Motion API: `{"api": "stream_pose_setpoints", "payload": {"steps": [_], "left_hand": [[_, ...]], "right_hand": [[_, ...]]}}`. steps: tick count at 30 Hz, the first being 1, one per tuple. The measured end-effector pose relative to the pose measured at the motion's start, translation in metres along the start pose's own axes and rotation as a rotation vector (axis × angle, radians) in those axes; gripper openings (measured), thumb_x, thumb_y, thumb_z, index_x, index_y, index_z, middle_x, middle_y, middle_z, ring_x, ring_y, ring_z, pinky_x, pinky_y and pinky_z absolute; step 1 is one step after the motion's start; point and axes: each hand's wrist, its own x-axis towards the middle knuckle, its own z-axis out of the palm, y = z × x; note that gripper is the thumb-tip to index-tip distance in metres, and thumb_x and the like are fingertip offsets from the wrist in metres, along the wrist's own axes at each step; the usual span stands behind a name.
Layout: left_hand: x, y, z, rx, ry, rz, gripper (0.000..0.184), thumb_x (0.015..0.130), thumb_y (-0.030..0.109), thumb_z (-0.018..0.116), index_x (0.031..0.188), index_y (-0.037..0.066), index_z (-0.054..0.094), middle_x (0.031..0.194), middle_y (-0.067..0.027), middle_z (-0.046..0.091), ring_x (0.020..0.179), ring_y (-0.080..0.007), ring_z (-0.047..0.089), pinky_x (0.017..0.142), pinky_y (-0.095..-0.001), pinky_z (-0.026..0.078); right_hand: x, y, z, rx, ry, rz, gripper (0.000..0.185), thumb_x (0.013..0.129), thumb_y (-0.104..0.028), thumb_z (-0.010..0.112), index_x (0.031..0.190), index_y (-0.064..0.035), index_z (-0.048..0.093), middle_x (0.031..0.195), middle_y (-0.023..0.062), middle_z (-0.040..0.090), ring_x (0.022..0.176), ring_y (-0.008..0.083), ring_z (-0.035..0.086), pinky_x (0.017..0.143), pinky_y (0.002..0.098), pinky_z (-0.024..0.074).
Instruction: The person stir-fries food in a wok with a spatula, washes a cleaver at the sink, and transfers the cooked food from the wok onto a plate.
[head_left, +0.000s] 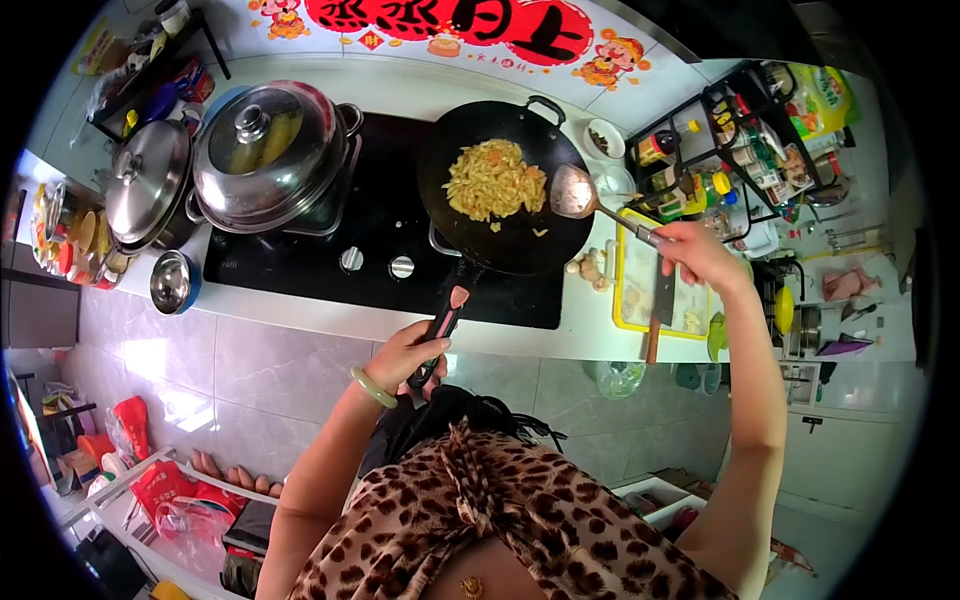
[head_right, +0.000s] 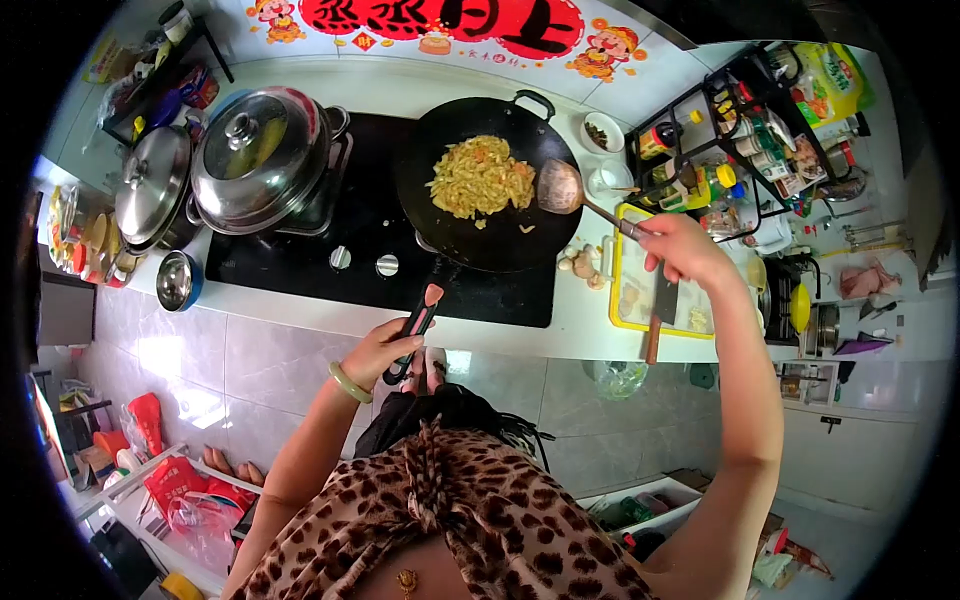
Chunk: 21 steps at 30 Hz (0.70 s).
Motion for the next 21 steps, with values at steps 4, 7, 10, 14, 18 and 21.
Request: {"api": "stream_pose_setpoints", "payload": {"steps": [4, 7, 10, 14, 18, 21], "left_hand": [[-0.002, 0.000, 0.001, -0.043, 0.015, -0.061, 0.018, 0.087, 0.018, 0.056, 0.090, 0.002, 0.048, 0.065, -0.0080, 0.056, 0.048, -0.0146, 0.053, 0.039, -0.0266, 0.042], [-0.003, 0.002, 0.005, -0.029, 0.039, -0.017, 0.019, 0.087, 0.019, 0.055, 0.090, 0.001, 0.048, 0.064, -0.0069, 0.056, 0.047, -0.0136, 0.053, 0.041, -0.0251, 0.042], [-0.005, 0.004, 0.004, -0.010, -0.001, -0.010, 0.018, 0.087, 0.019, 0.054, 0.090, 0.002, 0.048, 0.065, -0.0070, 0.058, 0.048, -0.0135, 0.055, 0.041, -0.0234, 0.040], [0.000, -0.002, -0.002, 0.050, 0.011, -0.023, 0.019, 0.087, 0.021, 0.054, 0.091, 0.003, 0.048, 0.066, -0.0070, 0.058, 0.048, -0.0141, 0.056, 0.040, -0.0227, 0.039], [-0.003, 0.008, 0.000, 0.045, 0.009, -0.072, 0.028, 0.088, 0.016, 0.052, 0.110, -0.002, 0.050, 0.069, -0.0059, 0.057, 0.060, -0.0136, 0.055, 0.056, -0.0259, 0.043], [-0.004, 0.012, 0.002, 0.039, -0.012, -0.074, 0.032, 0.088, 0.013, 0.052, 0.116, -0.003, 0.051, 0.071, -0.0050, 0.056, 0.064, -0.0131, 0.055, 0.061, -0.0265, 0.044]], "right_hand": [[0.103, 0.032, 0.017, 0.474, -0.276, -0.035, 0.023, 0.083, -0.013, 0.056, 0.104, -0.0045, 0.056, 0.066, 0.0042, 0.058, 0.037, 0.0044, 0.038, 0.033, 0.0194, 0.0239], [0.117, 0.013, 0.070, 0.761, -0.278, -0.150, 0.029, 0.082, -0.010, 0.058, 0.110, -0.0052, 0.055, 0.072, 0.0052, 0.058, 0.043, 0.0039, 0.036, 0.036, 0.0188, 0.0219], [0.085, 0.009, 0.097, 0.522, -0.147, -0.323, 0.040, 0.082, -0.008, 0.057, 0.122, -0.0070, 0.052, 0.072, -0.0002, 0.056, 0.047, 0.0027, 0.039, 0.040, 0.0163, 0.0275], [0.020, 0.038, 0.111, -0.223, 0.409, -0.790, 0.044, 0.078, -0.009, 0.059, 0.121, -0.0149, 0.053, 0.078, 0.0099, 0.059, 0.055, 0.0225, 0.055, 0.049, 0.0348, 0.0435], [-0.036, 0.021, 0.122, -0.464, 0.387, -0.556, 0.044, 0.077, -0.009, 0.057, 0.120, -0.0160, 0.053, 0.084, 0.0160, 0.058, 0.064, 0.0337, 0.058, 0.056, 0.0437, 0.0463], [-0.007, 0.010, 0.138, -0.733, 0.466, -0.476, 0.045, 0.077, -0.003, 0.051, 0.120, -0.0150, 0.052, 0.081, 0.0151, 0.057, 0.065, 0.0335, 0.060, 0.056, 0.0422, 0.0481]]}}
